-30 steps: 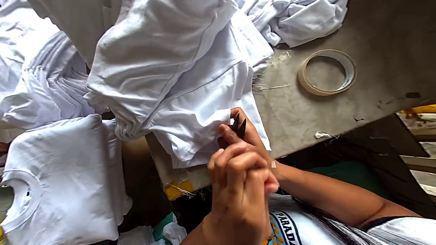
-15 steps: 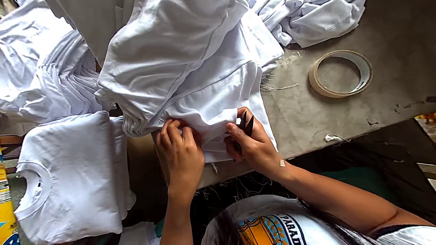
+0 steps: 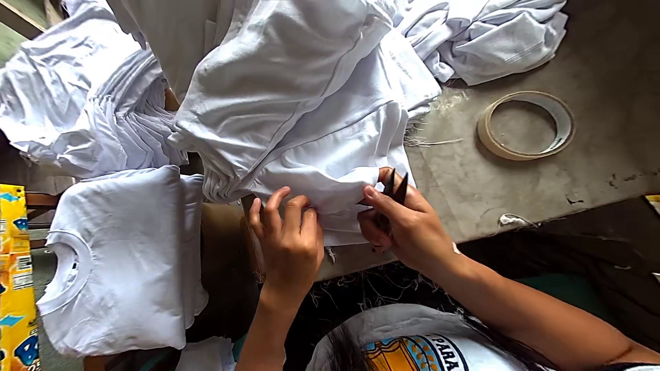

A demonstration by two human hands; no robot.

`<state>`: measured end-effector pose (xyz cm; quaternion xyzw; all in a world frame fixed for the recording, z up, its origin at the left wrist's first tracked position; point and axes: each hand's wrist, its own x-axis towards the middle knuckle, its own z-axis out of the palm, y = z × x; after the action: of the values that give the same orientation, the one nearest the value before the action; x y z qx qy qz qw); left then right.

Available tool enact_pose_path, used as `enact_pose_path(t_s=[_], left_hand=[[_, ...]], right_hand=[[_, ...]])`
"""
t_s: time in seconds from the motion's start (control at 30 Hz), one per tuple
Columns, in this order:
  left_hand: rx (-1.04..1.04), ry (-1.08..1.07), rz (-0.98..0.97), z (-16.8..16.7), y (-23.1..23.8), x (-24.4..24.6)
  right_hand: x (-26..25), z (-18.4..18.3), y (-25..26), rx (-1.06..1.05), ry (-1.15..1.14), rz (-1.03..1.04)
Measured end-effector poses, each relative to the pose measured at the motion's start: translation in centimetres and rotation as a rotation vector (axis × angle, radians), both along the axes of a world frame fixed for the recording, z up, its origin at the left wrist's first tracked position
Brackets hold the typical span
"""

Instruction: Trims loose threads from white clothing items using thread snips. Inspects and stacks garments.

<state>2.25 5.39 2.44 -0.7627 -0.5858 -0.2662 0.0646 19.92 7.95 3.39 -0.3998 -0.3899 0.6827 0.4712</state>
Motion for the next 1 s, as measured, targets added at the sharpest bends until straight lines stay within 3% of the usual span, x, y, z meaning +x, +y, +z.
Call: enact_pose_path(t_s=[0.17,0.23,0.3,0.4,0.47,0.53,0.63,0.7,0.87,1.0], left_hand=[[-0.321,0.126,-0.349,5.8,2.9,-1.7],[-0.407,0.041,-0.485,8.0,6.2,-3.4],[-0.282,-0.072,-0.292,10.4,10.4,-7.6],[-0.085,-0.136,0.346,11.9,13.1,-14.1],[-0.071,-0.163,0.459,11.2,11.0,-13.3],[-0.042,-0.177,0.32,9.1,7.0,-10.4],[0.06,-0.307,0.032,5.1,2.1,-6.7],[0.021,-0.436,-0.067,2.7,-0.5,-4.5],[-0.008,-0.525,-0.022,-0.7,-2.8,-0.5],[0.068,-0.531,-0.068,-0.7,-2.6,1.6]], right_hand=[[3.2,1.5,-1.9,0.557,-0.249,-0.029],[4.0,1.9,-2.0,0.684,-0.267,-0.05],[4.5,1.6,-2.1,0.79,-0.36,-0.042],[5.1,0.5,-1.7,0.938,-0.717,0.054],[4.9,-0.8,-1.7,0.977,-0.998,0.141],[4.6,-2.0,-1.8,1.015,-1.132,0.204],[4.4,-2.3,-1.4,1.062,-1.093,0.186],[4.5,-2.0,-1.1,1.065,-1.043,0.174],[4.8,-0.5,-1.0,1.15,-0.962,0.066],[4.1,0.9,-0.3,1.155,-1.018,0.043]])
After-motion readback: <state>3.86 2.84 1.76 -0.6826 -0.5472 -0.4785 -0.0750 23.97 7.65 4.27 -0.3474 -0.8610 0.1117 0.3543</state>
